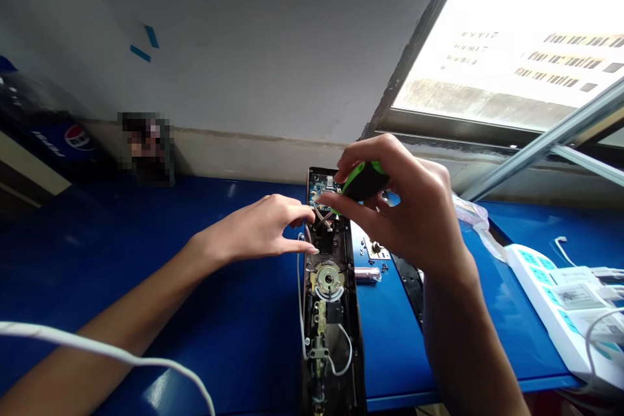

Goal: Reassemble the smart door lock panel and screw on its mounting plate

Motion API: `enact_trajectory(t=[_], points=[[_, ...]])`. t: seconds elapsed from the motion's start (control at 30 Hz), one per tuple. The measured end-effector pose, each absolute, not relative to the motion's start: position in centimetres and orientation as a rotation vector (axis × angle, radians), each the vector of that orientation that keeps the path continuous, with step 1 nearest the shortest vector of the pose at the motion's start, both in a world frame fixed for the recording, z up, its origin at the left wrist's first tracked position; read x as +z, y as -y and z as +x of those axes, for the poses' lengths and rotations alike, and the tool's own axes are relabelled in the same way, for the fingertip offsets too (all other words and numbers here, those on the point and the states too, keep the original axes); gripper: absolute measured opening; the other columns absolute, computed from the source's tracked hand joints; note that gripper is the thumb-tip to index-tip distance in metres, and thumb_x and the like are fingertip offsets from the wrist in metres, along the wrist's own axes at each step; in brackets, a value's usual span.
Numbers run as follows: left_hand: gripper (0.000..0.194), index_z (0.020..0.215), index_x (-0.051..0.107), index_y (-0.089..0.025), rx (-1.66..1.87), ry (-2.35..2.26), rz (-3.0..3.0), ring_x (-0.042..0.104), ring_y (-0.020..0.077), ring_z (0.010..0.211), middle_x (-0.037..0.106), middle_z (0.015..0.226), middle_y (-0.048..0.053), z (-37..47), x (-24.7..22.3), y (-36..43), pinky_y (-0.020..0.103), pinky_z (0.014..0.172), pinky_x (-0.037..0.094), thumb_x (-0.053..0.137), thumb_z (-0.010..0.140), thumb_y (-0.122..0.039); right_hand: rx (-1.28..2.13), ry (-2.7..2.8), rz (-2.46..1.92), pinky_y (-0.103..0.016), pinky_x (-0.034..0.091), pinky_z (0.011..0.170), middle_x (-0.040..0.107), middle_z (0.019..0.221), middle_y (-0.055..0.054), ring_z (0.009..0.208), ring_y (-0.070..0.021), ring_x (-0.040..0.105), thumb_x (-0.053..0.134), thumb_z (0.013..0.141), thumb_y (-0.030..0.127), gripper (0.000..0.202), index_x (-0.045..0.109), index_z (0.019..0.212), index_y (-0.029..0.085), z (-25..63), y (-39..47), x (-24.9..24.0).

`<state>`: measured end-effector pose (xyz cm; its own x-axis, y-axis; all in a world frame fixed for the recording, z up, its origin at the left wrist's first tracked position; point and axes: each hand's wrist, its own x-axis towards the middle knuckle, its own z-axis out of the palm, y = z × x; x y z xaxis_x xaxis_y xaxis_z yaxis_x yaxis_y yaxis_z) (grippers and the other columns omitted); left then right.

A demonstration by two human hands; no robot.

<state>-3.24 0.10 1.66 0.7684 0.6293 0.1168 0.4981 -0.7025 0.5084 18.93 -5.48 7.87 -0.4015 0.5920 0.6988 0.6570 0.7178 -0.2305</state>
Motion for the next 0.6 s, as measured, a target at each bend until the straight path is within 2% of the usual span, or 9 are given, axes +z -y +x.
enact_trajectory(t=[0.07,0.2,0.33,0.4,0.53,0.6], points=[[0.037,0.115,0.075,-0.021,0.361,-0.850,2.530,0.069,0.0218,0.090,0.075,0.106,0.005,-3.34,1.69,-0.15,0.029,0.077,0.049,0.078,0.090,-0.049,-0.100,2.112,-0.948,-0.026,0.053,0.062,0.069,0.092,0.002,0.065,-0.0095,0.058,0.073,0.083,0.009,0.033,0.061,0.110,0.024,18.96,5.49,7.87],[0.037,0.115,0.075,-0.021,0.356,-0.847,2.536,0.068,0.0209,0.088,0.074,0.103,0.004,-3.39,1.79,-0.23,0.028,0.074,0.047,0.078,0.090,-0.048,-0.022,2.142,-0.970,-0.030,0.056,0.070,0.070,0.110,-0.003,0.077,-0.0132,0.065,0.070,0.077,0.002,0.050,0.057,0.120,0.024,18.92,5.76,8.10],[0.034,0.112,0.075,-0.021,0.351,-0.853,2.535,0.068,0.0200,0.087,0.074,0.102,0.003,-3.39,1.87,-0.22,0.028,0.073,0.046,0.077,0.091,-0.047,-0.091,2.122,-0.964,-0.030,0.055,0.064,0.070,0.094,0.000,0.068,-0.0121,0.062,0.077,0.081,0.011,0.034,0.062,0.109,0.024,18.95,5.57,7.96],[0.035,0.113,0.075,-0.021,0.363,-0.859,2.549,0.067,0.0198,0.087,0.074,0.102,0.003,-3.45,1.90,-0.21,0.028,0.073,0.046,0.077,0.091,-0.048,-0.127,2.116,-0.933,-0.028,0.054,0.064,0.069,0.091,0.002,0.067,-0.0109,0.061,0.076,0.083,0.011,0.031,0.062,0.107,0.024,18.94,5.48,7.87],[0.036,0.112,0.075,-0.021,0.389,-0.860,2.565,0.065,0.0184,0.082,0.071,0.096,0.002,-3.61,2.06,-0.20,0.028,0.070,0.045,0.076,0.092,-0.050,-0.053,2.150,-0.917,-0.032,0.058,0.073,0.071,0.109,-0.003,0.079,-0.0143,0.066,0.068,0.081,0.003,0.048,0.057,0.123,0.025,18.73,5.71,7.92],[0.034,0.109,0.074,-0.020,0.391,-0.857,2.568,0.064,0.0178,0.080,0.070,0.094,0.002,-3.64,2.14,-0.21,0.028,0.068,0.044,0.076,0.092,-0.050,-0.036,2.148,-0.945,-0.033,0.059,0.074,0.070,0.110,-0.004,0.080,-0.0158,0.067,0.070,0.081,0.005,0.049,0.057,0.123,0.025,18.65,5.79,7.91]])
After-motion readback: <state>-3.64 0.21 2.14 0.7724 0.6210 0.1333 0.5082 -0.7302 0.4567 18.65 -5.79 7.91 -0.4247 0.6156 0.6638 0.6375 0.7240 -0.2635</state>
